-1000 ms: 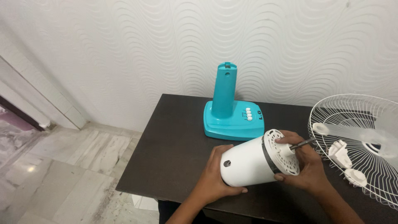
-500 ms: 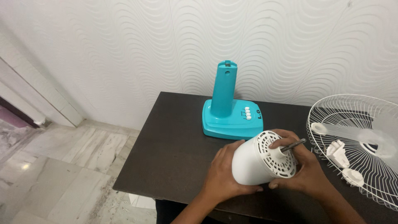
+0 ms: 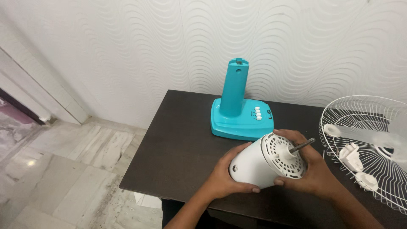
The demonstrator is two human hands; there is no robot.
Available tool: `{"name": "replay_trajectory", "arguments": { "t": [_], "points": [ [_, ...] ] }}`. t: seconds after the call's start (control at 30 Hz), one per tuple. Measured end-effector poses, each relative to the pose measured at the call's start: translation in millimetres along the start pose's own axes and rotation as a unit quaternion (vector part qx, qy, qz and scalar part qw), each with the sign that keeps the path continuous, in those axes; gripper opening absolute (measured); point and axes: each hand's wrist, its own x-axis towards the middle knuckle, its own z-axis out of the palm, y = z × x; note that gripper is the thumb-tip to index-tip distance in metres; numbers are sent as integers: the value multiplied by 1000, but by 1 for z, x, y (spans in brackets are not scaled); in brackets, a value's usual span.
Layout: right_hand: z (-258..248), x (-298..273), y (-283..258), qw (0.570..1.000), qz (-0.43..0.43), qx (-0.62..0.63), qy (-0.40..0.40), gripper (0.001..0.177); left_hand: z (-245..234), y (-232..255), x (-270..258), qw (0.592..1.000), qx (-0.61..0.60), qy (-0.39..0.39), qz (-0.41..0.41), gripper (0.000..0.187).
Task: The person reassembles a disassembled electric fan on a table. They attach the motor housing to the base, secure it with a screw, then install the fan blades and front grille, fastening the central nut.
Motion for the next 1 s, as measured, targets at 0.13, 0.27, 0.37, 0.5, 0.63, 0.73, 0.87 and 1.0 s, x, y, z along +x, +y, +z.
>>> {"name": "replay_trajectory", "arguments": {
  "t": [0.13, 0.27, 0.37, 0.5, 0.63, 0.73, 0.87, 1.0],
  "points": [
    [4, 2, -3, 999, -36, -29, 8, 92, 0, 1, 2, 999, -22, -12, 22, 113],
    [5, 11, -13, 994, -38, -104, -5, 92, 1, -1, 4, 999, -30, -20, 13, 114],
    [9, 12, -20, 988, -31, -150, -8, 90, 3, 0, 2, 1000, -1, -6, 31, 116],
    [8, 9, -25, 991, -33, -126, 3, 86, 15, 11, -2, 974, 204, 26, 91, 121],
    [6, 5, -22, 996, -9, -91, 19, 88, 30, 25, 4, 949, 274, 100, 120, 135],
    [8, 2, -21, 993, -6, -113, 39, 87, 41, 31, 9, 969, 210, 89, 95, 123],
    [6, 1, -25, 988, -40, -138, 58, 84, 43, 28, 15, 961, 220, 102, 136, 113],
    [8, -1, -33, 984, -58, -150, 70, 79, 44, 19, 15, 953, 223, 108, 175, 108]
  ]
}}
